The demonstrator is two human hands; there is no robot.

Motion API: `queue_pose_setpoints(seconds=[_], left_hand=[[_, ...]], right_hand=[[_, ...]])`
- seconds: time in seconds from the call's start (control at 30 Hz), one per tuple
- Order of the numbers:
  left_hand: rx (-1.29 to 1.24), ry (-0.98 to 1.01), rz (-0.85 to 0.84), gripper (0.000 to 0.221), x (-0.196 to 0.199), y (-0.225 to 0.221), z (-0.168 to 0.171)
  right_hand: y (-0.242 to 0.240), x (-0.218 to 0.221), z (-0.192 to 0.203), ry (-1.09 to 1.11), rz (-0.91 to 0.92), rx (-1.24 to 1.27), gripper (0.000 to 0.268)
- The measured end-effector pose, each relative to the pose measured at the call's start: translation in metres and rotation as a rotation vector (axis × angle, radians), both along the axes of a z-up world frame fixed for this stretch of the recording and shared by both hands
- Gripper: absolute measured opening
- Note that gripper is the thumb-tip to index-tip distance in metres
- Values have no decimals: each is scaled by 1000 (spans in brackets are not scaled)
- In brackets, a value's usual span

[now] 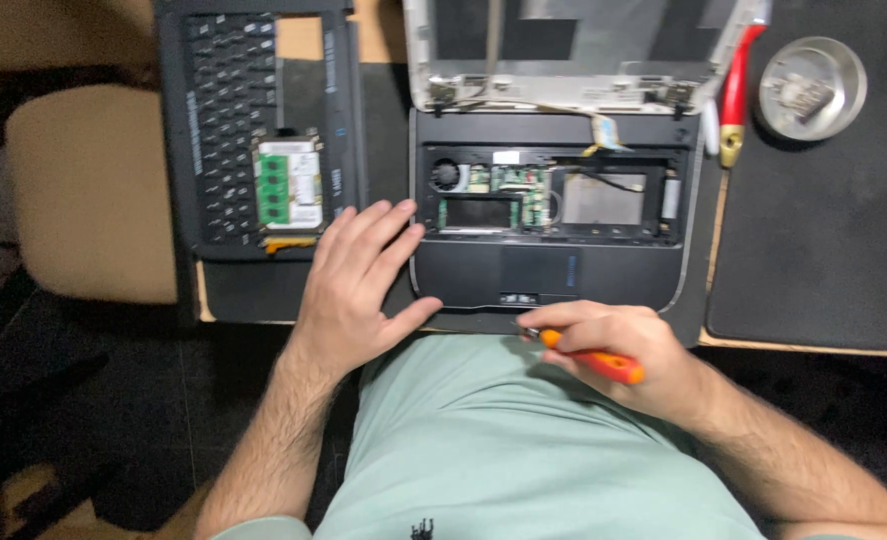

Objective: Removing screws and detaching the internal top cover/palmrest from a laptop chassis.

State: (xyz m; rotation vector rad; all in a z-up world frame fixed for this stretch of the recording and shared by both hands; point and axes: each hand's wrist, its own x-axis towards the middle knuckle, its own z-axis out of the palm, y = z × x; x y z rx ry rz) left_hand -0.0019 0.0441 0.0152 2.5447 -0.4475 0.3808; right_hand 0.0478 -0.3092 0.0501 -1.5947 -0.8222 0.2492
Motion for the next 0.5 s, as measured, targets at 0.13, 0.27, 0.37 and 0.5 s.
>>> queue_pose_setpoints(seconds=[0.13, 0.27, 0.37, 0.5], left_hand=[[24, 1, -3, 94, -3, 4, -6], [13, -5, -32, 97, -1, 6, -8], [8, -16, -37, 97, -2, 7, -10], [21, -27, -36, 97, -2, 6, -12]], right_hand=[[40, 12, 2, -134, 107, -71, 12], [52, 14, -16, -287, 149, -162, 11], [55, 14, -19, -342, 162, -191, 12], [49, 6, -30, -474, 145, -260, 19]])
